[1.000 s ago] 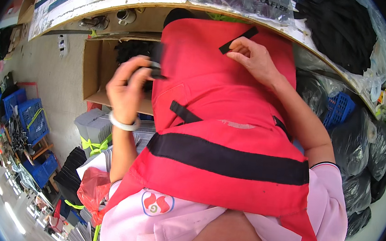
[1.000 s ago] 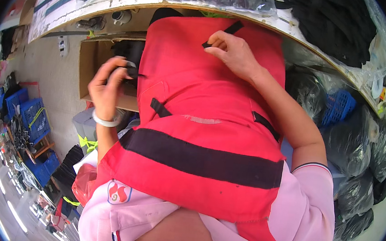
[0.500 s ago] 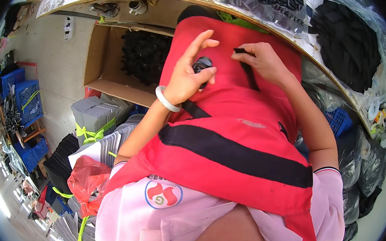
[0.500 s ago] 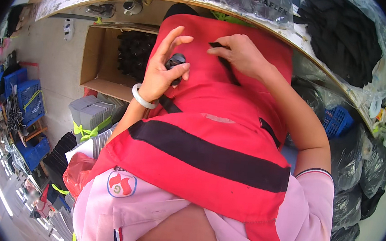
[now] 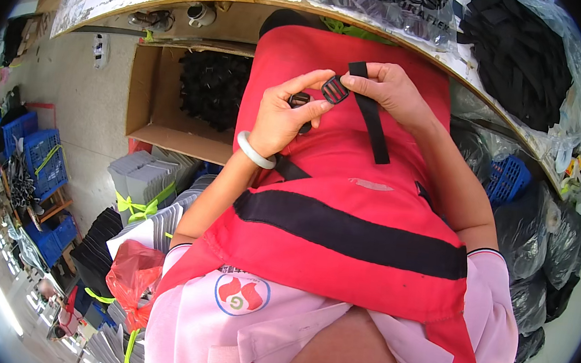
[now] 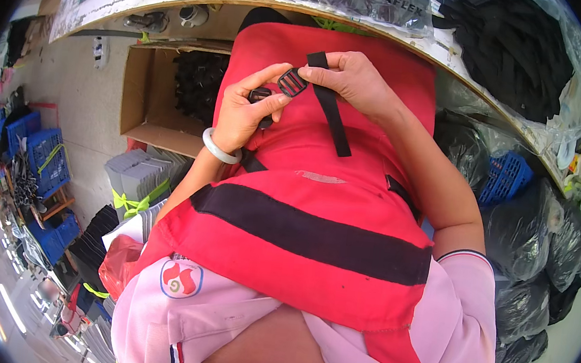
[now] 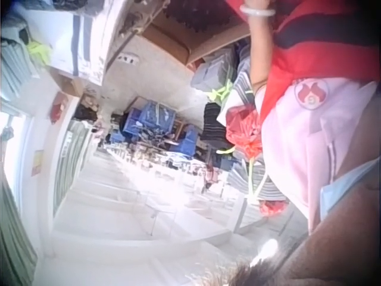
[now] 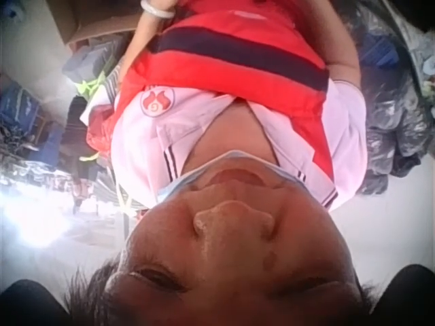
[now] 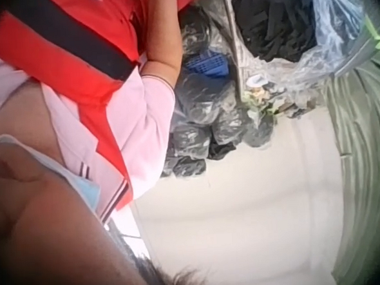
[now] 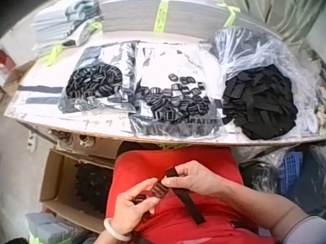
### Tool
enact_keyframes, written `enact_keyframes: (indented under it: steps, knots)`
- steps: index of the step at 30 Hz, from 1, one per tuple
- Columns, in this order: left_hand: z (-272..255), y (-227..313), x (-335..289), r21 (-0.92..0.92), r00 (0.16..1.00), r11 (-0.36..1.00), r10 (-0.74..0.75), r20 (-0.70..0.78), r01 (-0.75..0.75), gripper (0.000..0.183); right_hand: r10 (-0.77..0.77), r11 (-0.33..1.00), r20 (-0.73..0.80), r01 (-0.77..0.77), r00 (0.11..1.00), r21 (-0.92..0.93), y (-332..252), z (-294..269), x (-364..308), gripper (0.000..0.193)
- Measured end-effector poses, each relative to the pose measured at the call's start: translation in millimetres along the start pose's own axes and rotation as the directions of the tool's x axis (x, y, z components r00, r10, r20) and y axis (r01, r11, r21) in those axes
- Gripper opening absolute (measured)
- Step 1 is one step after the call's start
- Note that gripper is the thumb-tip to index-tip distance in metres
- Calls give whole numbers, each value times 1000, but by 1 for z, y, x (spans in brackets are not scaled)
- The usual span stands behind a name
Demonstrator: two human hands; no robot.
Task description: Manually threading plastic buckles onto black nylon straps at a workbench.
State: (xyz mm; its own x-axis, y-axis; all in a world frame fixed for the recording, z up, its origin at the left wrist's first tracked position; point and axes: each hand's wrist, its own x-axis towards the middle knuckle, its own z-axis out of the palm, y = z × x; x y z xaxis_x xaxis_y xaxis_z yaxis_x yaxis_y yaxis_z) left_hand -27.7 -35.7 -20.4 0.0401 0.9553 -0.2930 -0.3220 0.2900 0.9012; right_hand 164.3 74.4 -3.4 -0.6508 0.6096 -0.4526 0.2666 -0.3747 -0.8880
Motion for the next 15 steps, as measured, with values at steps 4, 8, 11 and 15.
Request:
enact_keyframes:
  steps: [4, 8, 11, 15]
  knots:
    - [14, -4, 7, 70, 987, 990, 131, -90, -125, 35, 31, 984, -86, -15, 996, 179, 5, 16, -2, 25]
    - [30, -4, 17, -124, 966, 980, 123, -226, -154, 24, -56, 954, -294, 138, 954, 265, 10, 42, -8, 22]
    - [28, 3, 25, -211, 960, 971, 50, -274, -111, 14, -153, 983, -265, 175, 952, 63, 10, 35, -8, 21]
    - [10, 3, 30, -92, 960, 991, 70, -271, -99, 15, -185, 982, -309, 189, 933, -15, -2, 25, -21, 18]
